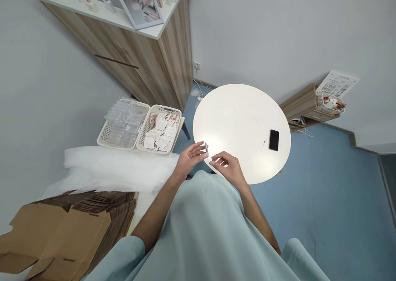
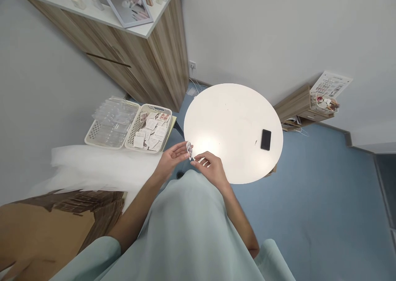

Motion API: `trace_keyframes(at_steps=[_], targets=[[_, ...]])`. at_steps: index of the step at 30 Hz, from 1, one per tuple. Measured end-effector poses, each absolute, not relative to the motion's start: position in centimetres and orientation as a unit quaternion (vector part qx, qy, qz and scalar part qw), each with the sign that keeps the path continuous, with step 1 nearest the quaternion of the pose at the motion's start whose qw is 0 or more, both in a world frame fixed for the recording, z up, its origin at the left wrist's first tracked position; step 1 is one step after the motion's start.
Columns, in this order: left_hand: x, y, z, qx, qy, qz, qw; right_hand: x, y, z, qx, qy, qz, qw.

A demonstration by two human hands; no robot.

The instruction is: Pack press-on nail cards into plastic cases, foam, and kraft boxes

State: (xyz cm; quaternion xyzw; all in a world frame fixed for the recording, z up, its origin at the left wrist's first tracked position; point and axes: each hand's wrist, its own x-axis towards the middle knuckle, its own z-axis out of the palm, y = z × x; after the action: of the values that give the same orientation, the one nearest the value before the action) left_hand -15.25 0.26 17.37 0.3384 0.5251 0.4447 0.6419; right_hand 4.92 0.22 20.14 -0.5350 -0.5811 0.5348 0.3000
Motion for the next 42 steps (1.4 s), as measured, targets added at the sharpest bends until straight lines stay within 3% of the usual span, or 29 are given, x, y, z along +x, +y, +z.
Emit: trace_keyframes(at_steps=[8, 15, 22, 31, 42], targets=[[-15.1, -0.6, 17.6, 0.369, 0.566, 0.462, 0.575, 3.5, -0.2, 19.8, -0.542, -0.624, 0.461, 0.323], [-16.4, -1.5, 18.6, 0.347, 0.601, 0.468, 0.547, 5.0, 0.4, 18.8, -0.561, -0.498, 0.571, 0.333], [-16.5, -1.6, 18.6, 0.331, 0.607, 0.475, 0.544, 4.9, 0.1, 18.9, -0.553, -0.484, 0.595, 0.327], [-16.4, -2.0, 17.8, 0.246, 0.548, 0.457, 0.656, 5.2, 0.9, 18.5, -0.404, -0.533, 0.654, 0.354], [-15.2, -3.1, 17.7, 0.283, 0.509, 0.402, 0.706, 4.7, -0.1, 18.4, -0.379, -0.617, 0.595, 0.348]])
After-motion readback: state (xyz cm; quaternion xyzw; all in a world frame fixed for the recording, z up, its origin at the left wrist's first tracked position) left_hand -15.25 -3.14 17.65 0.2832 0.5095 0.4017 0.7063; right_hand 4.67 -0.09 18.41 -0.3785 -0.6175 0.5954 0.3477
